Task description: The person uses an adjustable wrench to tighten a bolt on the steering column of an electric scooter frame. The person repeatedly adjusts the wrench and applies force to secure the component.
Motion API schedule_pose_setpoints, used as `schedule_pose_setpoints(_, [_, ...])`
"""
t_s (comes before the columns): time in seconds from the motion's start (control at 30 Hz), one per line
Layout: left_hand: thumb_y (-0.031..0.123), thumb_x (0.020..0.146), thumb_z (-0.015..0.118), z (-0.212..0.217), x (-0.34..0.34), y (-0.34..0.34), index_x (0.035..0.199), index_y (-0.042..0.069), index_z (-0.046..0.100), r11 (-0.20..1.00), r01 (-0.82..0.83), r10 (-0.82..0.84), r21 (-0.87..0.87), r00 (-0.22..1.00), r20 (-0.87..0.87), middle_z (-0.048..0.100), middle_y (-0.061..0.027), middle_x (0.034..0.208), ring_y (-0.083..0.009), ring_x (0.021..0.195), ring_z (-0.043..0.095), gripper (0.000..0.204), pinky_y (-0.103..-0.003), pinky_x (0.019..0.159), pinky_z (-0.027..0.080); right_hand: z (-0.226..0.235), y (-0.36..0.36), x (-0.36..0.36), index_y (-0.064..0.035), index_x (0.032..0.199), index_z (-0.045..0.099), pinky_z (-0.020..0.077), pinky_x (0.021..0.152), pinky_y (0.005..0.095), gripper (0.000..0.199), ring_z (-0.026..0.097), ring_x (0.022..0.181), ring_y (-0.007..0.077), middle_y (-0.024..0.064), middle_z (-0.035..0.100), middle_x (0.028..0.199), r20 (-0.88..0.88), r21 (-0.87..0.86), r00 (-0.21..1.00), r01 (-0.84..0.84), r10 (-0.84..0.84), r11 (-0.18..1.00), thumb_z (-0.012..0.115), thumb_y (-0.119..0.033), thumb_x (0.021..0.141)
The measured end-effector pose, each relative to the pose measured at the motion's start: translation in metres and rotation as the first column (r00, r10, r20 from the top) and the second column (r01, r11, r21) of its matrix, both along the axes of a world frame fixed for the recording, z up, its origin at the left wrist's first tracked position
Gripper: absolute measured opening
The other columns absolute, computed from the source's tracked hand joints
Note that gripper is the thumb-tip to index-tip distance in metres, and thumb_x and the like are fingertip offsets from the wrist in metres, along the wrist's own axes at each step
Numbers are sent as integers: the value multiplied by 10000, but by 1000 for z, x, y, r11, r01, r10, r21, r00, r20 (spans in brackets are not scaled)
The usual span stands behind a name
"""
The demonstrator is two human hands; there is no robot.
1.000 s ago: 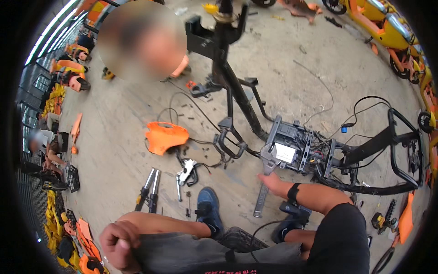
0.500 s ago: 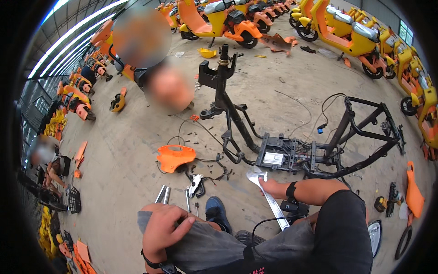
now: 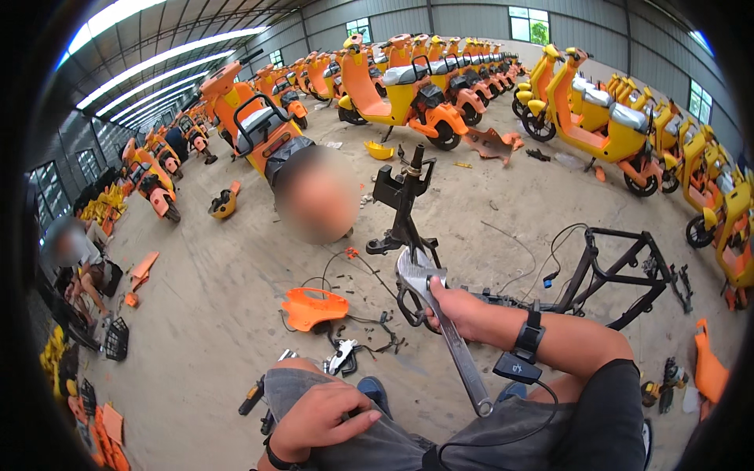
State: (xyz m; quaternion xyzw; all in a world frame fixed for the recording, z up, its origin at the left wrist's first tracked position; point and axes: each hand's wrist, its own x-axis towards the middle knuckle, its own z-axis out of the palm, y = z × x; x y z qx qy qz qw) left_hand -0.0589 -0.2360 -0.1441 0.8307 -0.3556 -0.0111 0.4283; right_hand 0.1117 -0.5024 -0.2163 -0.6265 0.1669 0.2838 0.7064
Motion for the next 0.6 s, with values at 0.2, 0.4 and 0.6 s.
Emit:
schedule_pose_setpoints(0.2, [190,883,726,-3,-11,-12,863,43,641,982,143,-150,-120,987,-55,611,-82,730,-252,679,609,171,-339,616,477,59,-3,-24,-99,941,557,444,510,336,575,509,530,147,32,581,707,74,-28,997,10,-8,1000,411,-654,980])
schedule_pose_setpoints(0.4, [190,909,702,25,2,-15,915,36,641,1000,-27,27,16,1000,-15,637,-88,804,-217,739,638,166,-308,666,506,68,20,-45,-84,809,586,424,485,307,620,527,520,149,39,595,682,90,78,996,-17,10,997,419,-658,974])
schedule_pose_setpoints(0.6, [248,981,588,33,99,-44,1185,-8,517,864,-419,267,-280,852,-450,617,-115,1103,-183,936,590,334,-322,855,486,77,25,-35,-64,834,582,437,501,283,571,538,544,126,39,605,702,212,95,976,27,-46,995,415,-579,1015])
